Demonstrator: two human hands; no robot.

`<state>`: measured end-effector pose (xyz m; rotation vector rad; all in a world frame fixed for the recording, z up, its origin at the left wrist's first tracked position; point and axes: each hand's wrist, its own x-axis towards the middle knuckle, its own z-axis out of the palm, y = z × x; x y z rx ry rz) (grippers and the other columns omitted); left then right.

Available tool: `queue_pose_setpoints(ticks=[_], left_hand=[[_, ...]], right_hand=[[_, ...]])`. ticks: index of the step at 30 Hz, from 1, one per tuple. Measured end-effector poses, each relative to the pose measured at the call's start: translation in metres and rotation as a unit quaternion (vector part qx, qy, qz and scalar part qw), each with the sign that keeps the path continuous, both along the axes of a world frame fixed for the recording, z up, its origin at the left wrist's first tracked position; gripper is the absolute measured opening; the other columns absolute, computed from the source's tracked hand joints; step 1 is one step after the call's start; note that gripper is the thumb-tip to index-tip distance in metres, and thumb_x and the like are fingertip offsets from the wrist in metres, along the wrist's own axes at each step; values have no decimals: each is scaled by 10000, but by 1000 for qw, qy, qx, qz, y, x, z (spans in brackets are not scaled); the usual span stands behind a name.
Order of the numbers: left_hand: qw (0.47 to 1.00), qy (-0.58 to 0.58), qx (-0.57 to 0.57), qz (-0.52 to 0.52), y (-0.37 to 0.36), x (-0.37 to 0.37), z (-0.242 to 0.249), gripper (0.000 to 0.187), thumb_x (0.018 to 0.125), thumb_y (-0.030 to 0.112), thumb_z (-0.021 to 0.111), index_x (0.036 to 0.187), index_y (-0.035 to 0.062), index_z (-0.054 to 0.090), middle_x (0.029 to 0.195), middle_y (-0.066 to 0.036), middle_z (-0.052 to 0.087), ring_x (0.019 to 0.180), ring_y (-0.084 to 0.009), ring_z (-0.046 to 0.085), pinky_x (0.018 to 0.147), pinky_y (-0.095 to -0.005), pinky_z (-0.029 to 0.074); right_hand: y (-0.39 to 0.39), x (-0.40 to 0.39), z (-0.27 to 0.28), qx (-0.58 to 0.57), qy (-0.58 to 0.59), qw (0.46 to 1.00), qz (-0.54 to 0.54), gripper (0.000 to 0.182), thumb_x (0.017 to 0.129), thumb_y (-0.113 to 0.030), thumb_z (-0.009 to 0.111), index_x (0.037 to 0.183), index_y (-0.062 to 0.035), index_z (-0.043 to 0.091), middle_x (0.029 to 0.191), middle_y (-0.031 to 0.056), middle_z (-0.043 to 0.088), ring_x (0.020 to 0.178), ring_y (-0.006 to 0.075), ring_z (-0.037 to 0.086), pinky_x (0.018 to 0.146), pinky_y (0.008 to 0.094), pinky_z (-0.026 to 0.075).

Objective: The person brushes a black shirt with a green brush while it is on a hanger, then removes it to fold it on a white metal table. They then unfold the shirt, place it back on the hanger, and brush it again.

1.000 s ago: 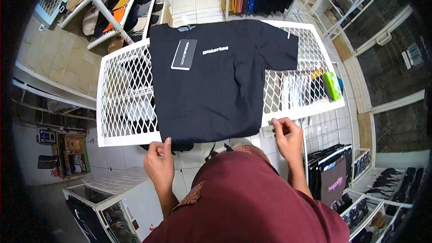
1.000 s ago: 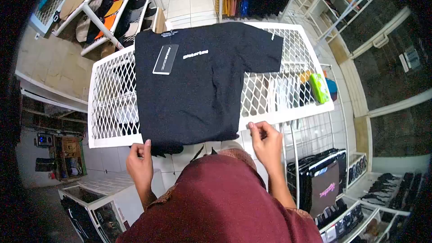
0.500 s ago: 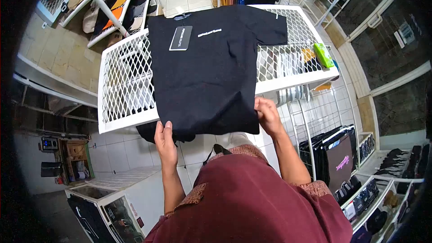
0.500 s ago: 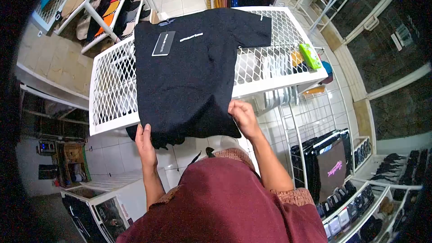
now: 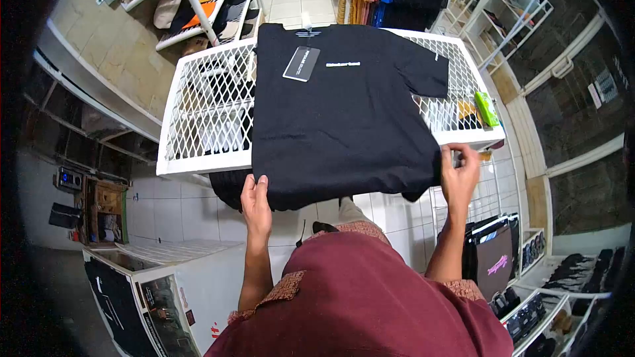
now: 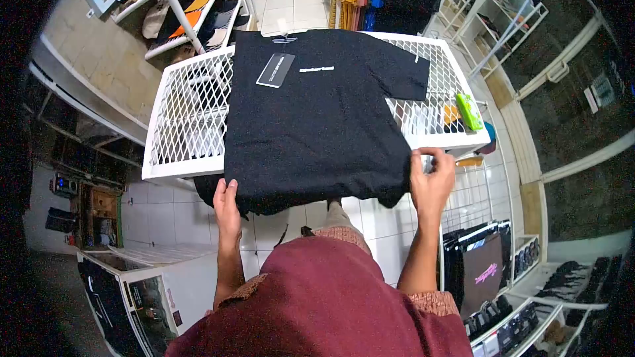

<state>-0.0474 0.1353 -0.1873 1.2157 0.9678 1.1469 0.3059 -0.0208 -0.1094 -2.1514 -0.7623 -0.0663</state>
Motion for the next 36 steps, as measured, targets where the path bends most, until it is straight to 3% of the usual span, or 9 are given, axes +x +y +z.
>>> queue_pose_setpoints(ticks=[1,3,5,7,9,13,20,27,36], left_hand=[[1000,-4,-1,4,-2,-2,-5,118,1075,132,512,1070,35,579,891,27,599,804,-32,493,742,-199,411],[1000,-2,-19,-12,-4,-2,-6,110,1051,101,559,1113,11,549,973,-32,644,882,-61,563,802,-207,449],[1000,5,-9,7,-3,-1,-10,143,1037,92,584,1133,-4,540,1019,-67,654,919,-81,587,832,-220,466],[1000,9,4,29,-3,3,-10,183,1024,84,609,1153,-20,531,1065,-102,664,956,-101,611,863,-233,482],[998,39,15,47,1,8,-6,245,1016,96,632,1188,-39,522,1098,-114,650,963,-108,612,865,-246,495],[983,148,19,106,0,8,3,240,983,155,689,1110,-30,603,884,-86,667,768,-118,613,665,-278,496],[947,239,88,195,-6,18,19,258,928,200,729,1027,-28,658,891,-139,626,764,-281,602,697,-390,485],[929,271,127,217,-9,18,31,268,917,206,755,1046,-22,697,908,-116,656,767,-218,642,647,-326,495],[935,286,158,137,2,28,42,286,895,172,769,1051,-54,690,852,-141,635,682,-257,609,623,-362,488]], right_hand=[[1,-3,4,-11,-159,986,-51,218,876,-129,737,1084,-68,717,964,111,582,955,270,607,844,405,486],[15,-8,8,37,-190,981,-11,291,848,-169,767,1108,-53,706,1008,153,598,971,344,618,896,446,494],[49,-29,16,97,-70,988,103,269,877,-187,743,1103,-47,707,990,161,622,956,356,623,900,451,501],[89,-37,-2,35,-139,973,182,262,917,-251,712,1081,-46,715,996,167,652,934,356,636,861,459,511],[117,-39,-8,-133,-244,942,190,297,942,-328,686,1029,-48,731,981,176,673,926,356,648,822,464,511],[199,-70,44,2,-263,929,260,342,939,-382,683,961,-47,745,916,165,700,848,367,680,763,447,544],[424,-117,34,-171,-184,918,308,710,833,-689,645,1054,-25,764,1019,231,747,989,404,722,843,488,573],[478,-123,22,-219,-206,904,306,481,836,-452,691,1049,-26,762,1030,215,755,985,377,737,842,454,592],[460,-132,15,-199,-206,906,311,522,817,-512,706,1030,-39,757,1068,215,740,987,360,735,853,452,589]])
